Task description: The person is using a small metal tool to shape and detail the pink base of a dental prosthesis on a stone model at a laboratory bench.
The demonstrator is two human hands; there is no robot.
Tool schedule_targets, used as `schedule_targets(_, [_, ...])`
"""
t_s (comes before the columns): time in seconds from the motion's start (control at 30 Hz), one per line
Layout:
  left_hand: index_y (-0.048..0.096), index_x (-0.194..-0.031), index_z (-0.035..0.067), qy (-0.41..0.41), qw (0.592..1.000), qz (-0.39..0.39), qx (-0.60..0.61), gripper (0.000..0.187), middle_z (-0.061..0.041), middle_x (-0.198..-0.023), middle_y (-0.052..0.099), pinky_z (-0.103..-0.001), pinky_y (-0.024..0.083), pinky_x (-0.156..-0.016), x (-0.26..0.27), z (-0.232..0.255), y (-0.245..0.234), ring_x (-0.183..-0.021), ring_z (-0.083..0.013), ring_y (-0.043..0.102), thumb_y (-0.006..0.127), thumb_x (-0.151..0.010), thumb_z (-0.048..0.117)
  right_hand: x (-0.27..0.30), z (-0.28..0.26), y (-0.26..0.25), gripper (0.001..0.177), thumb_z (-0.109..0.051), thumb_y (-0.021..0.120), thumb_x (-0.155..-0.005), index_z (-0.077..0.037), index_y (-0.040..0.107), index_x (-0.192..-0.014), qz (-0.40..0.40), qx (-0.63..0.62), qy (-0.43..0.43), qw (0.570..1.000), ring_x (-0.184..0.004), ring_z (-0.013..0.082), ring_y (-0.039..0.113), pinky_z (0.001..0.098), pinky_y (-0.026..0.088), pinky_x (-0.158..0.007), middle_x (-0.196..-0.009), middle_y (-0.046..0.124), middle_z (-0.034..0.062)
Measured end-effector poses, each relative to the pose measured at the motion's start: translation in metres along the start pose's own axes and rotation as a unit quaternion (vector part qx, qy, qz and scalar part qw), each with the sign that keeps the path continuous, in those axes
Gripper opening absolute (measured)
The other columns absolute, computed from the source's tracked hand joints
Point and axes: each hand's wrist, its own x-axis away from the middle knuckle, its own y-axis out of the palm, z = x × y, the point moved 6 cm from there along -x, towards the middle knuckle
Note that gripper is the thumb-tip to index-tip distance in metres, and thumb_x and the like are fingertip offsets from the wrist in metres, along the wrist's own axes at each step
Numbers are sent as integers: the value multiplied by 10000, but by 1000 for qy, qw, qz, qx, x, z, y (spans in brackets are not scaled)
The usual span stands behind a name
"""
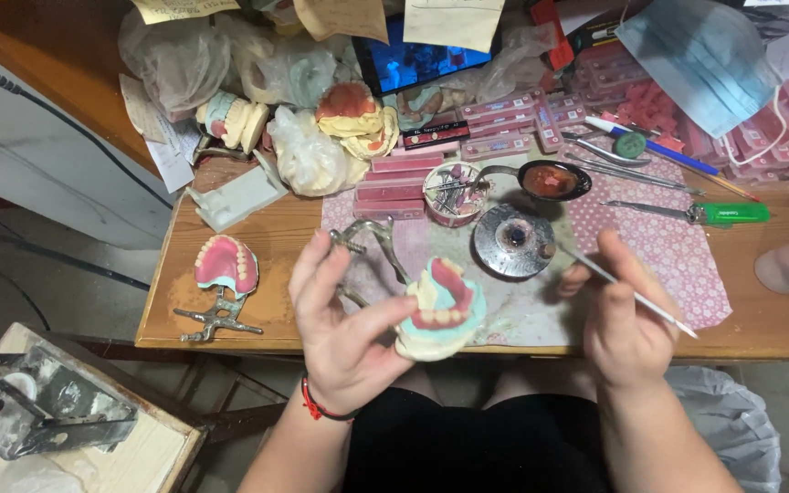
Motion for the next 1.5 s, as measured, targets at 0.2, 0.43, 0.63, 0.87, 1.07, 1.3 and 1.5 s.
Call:
schedule_targets(0.2, [772,-1171,225,-43,999,-25,-5,327,-114,-1577,384,-565,394,-1307,-15,-2,14,-1531,-419,374,881,-891,356,-15,22,1,358,-301,625,-1057,28,627,-1200,88,-154,210,961,-768,249,695,332,609,-756,-943,695,228])
schedule_targets(0.43, [745,-1183,147,-32,999,-19,28,358,-126,-1501,458,-573,448,-1259,-30,-3,30,-1454,-428,469,881,-899,318,-15,24,1,200,-222,609,-1057,-64,551,-1164,91,-165,227,956,-798,256,692,349,610,-799,-971,692,218])
schedule_targets(0.63, [709,-1228,107,-18,998,-34,50,379,-145,-1440,498,-594,471,-1228,-29,-10,36,-1403,-444,501,796,-944,341,-16,23,3,172,-198,586,-1061,-64,540,-1159,72,-151,222,961,-832,267,705,350,609,-796,-1006,699,233])
schedule_targets(0.87, [719,-1220,104,-1,999,-29,26,352,-121,-1418,526,-588,472,-1215,-23,-14,40,-1405,-454,500,800,-946,309,-15,22,3,189,-202,600,-1054,-49,558,-1156,71,-151,223,960,-834,277,704,357,614,-807,-1011,693,254])
schedule_targets(1.07, [721,-1208,96,3,1000,-21,21,376,-113,-1429,524,-596,473,-1227,-20,-16,42,-1418,-448,488,808,-948,353,-16,21,1,254,-267,593,-1059,-32,565,-1151,74,-154,215,961,-816,284,699,357,609,-802,-1003,688,256])
schedule_targets(1.3, [735,-1167,111,12,1000,-21,5,372,-79,-1415,527,-545,514,-1164,-19,-15,46,-1355,-388,538,786,-957,413,-38,4,-8,213,-284,635,-1070,-90,571,-1135,102,-179,143,968,-769,284,716,332,612,-685,-909,695,198])
schedule_targets(1.5, [751,-1171,116,5,1000,-24,-5,360,-71,-1409,531,-525,501,-1176,-16,-15,44,-1357,-378,528,798,-954,400,-65,6,-10,257,-272,722,-1014,-60,620,-1115,117,-124,162,972,-764,198,722,272,632,-698,-903,705,160])
